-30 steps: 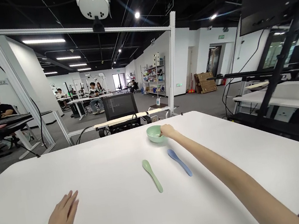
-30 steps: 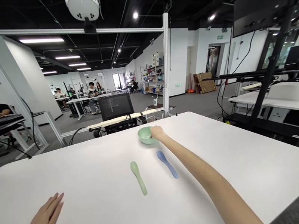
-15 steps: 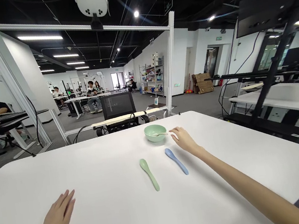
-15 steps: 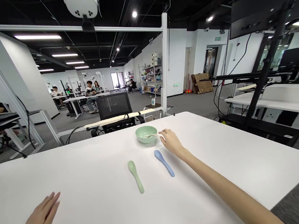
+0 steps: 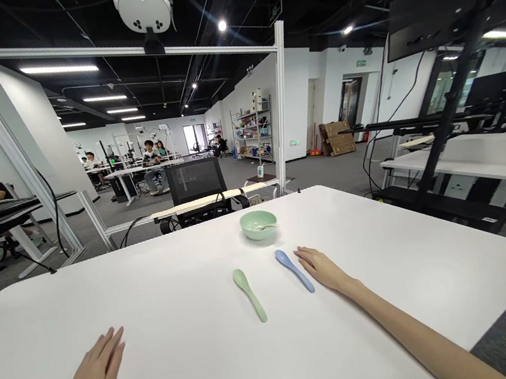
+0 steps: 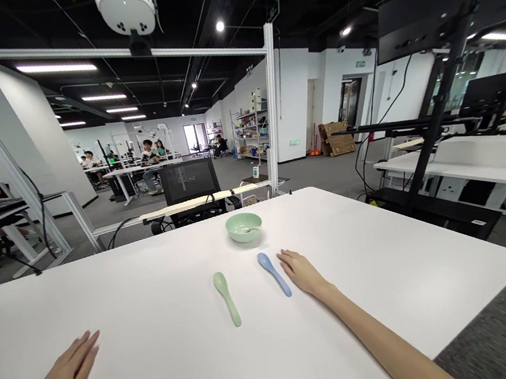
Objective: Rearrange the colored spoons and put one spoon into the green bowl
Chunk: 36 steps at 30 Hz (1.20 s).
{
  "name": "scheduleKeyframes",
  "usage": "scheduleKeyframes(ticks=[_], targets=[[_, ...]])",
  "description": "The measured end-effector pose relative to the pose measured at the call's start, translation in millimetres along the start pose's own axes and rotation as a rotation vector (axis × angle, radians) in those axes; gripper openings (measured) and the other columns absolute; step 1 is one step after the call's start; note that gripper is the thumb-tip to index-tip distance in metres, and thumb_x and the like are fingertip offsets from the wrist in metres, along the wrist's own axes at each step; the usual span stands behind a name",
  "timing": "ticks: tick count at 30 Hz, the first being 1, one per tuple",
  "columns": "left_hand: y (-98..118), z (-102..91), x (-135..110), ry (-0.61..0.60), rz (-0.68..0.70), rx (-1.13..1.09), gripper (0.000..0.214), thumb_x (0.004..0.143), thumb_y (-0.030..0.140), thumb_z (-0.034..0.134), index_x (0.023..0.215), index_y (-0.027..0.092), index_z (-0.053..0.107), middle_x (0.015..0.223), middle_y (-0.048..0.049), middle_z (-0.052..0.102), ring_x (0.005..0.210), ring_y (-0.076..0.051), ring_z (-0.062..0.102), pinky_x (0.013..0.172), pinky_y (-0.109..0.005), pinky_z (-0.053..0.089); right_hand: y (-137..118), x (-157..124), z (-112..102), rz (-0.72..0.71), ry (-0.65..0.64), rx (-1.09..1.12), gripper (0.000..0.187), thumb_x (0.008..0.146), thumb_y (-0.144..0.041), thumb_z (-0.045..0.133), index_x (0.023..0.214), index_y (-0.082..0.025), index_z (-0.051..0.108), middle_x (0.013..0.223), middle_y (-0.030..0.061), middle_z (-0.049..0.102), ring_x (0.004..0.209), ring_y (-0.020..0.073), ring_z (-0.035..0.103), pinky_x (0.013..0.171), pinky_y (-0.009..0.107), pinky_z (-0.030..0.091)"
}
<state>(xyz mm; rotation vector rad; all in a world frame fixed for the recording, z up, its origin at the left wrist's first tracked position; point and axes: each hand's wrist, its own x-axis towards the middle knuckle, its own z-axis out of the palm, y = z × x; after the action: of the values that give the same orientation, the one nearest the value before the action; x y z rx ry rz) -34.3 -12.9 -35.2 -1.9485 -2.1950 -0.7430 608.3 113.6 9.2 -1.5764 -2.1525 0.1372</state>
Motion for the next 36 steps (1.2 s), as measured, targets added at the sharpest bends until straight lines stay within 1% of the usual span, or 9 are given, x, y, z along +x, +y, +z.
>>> scheduleKeyframes(ticks=[3,6,14,19,25,27,30,33,36], targets=[[-0.5,0.0,0.0,-0.006,-0.007,0.005,0.066,0.093,0.057,0.039,0.138,0.02,0.071,0.151,-0.0106,0.066,0.144,-0.034,0.058,0.118,-0.053,0.051,-0.2,-0.5,0.2,0.001,0.009,0.018,0.048,0.104,-0.028,0.04,0.138,-0.015,0.071,0.15,0.0165,0.063,0.145,0.0309,0.054,0.123,0.05,0.041],[-0.1,0.2,0.1,-0.025,-0.006,0.012,0.07,0.093,0.058,0.037,0.139,0.016,0.069,0.152,-0.0133,0.064,0.145,-0.036,0.057,0.119,-0.054,0.05,-0.9,-1.4,-0.3,0.005,0.003,0.015,0.049,0.105,-0.029,0.039,0.139,-0.014,0.07,0.152,0.0172,0.062,0.146,0.0308,0.054,0.123,0.049,0.042],[1.4,0.5,1.8,-0.024,0.006,0.032,0.07,0.093,0.057,0.037,0.138,0.015,0.07,0.151,-0.0136,0.065,0.146,-0.034,0.056,0.12,-0.052,0.049,-3.9,-2.5,-3.1,0.0,-0.01,0.012,0.051,0.106,-0.03,0.037,0.14,-0.009,0.069,0.153,0.0198,0.06,0.148,0.031,0.052,0.125,0.049,0.04],[2.9,-0.4,0.7,0.004,0.018,0.026,0.065,0.093,0.055,0.039,0.136,0.019,0.072,0.149,-0.0114,0.067,0.142,-0.034,0.059,0.116,-0.052,0.052,-4.4,-2.8,-3.9,0.004,0.004,0.024,0.047,0.104,-0.028,0.04,0.137,-0.014,0.071,0.151,0.0175,0.062,0.146,0.0305,0.054,0.123,0.049,0.041],[3.3,-3.0,0.3,-0.043,0.006,0.051,0.07,0.094,0.058,0.035,0.139,0.016,0.07,0.151,-0.0132,0.065,0.145,-0.034,0.057,0.119,-0.053,0.05,-9.9,4.5,-11.4,0.019,0.024,-0.01,0.046,0.104,-0.025,0.042,0.139,-0.015,0.069,0.149,0.0175,0.064,0.143,0.03,0.056,0.121,0.047,0.042],[5.0,-4.5,2.4,-0.03,0.017,0.061,0.069,0.094,0.058,0.036,0.136,0.017,0.071,0.149,-0.0133,0.067,0.143,-0.035,0.058,0.118,-0.053,0.05,-19.5,19.0,-20.7,0.022,0.08,-0.03,0.046,0.104,-0.023,0.042,0.14,-0.017,0.068,0.145,0.0167,0.066,0.137,0.0291,0.06,0.117,0.045,0.045],[16.0,-10.3,7.2,0.005,0.067,0.075,0.066,0.093,0.057,0.037,0.132,0.019,0.074,0.146,-0.0126,0.07,0.141,-0.035,0.06,0.117,-0.054,0.051,-43.4,57.3,-39.9,-0.013,0.127,-0.088,0.043,0.105,-0.021,0.042,0.137,-0.017,0.069,0.134,0.0159,0.071,0.125,0.0274,0.064,0.11,0.041,0.047],[39.9,-20.1,10.8,0.037,0.127,0.056,0.062,0.095,0.056,0.037,0.132,0.021,0.074,0.143,-0.0111,0.072,0.139,-0.034,0.062,0.117,-0.053,0.05,-70.9,105.7,-55.3,0.017,0.019,-0.259,0.04,0.106,-0.022,0.043,0.132,-0.014,0.073,0.133,0.0178,0.072,0.125,0.0268,0.063,0.107,0.035,0.045],[70.5,-28.7,11.4,0.053,0.145,0.002,0.059,0.097,0.055,0.036,0.132,0.024,0.072,0.138,-0.009,0.075,0.135,-0.032,0.065,0.114,-0.052,0.053,-91.9,146.1,-57.5,0.088,-0.103,-0.365,0.034,0.103,-0.025,0.054,0.122,-0.012,0.078,0.127,0.0204,0.075,0.129,0.0308,0.063,0.106,0.036,0.044]])
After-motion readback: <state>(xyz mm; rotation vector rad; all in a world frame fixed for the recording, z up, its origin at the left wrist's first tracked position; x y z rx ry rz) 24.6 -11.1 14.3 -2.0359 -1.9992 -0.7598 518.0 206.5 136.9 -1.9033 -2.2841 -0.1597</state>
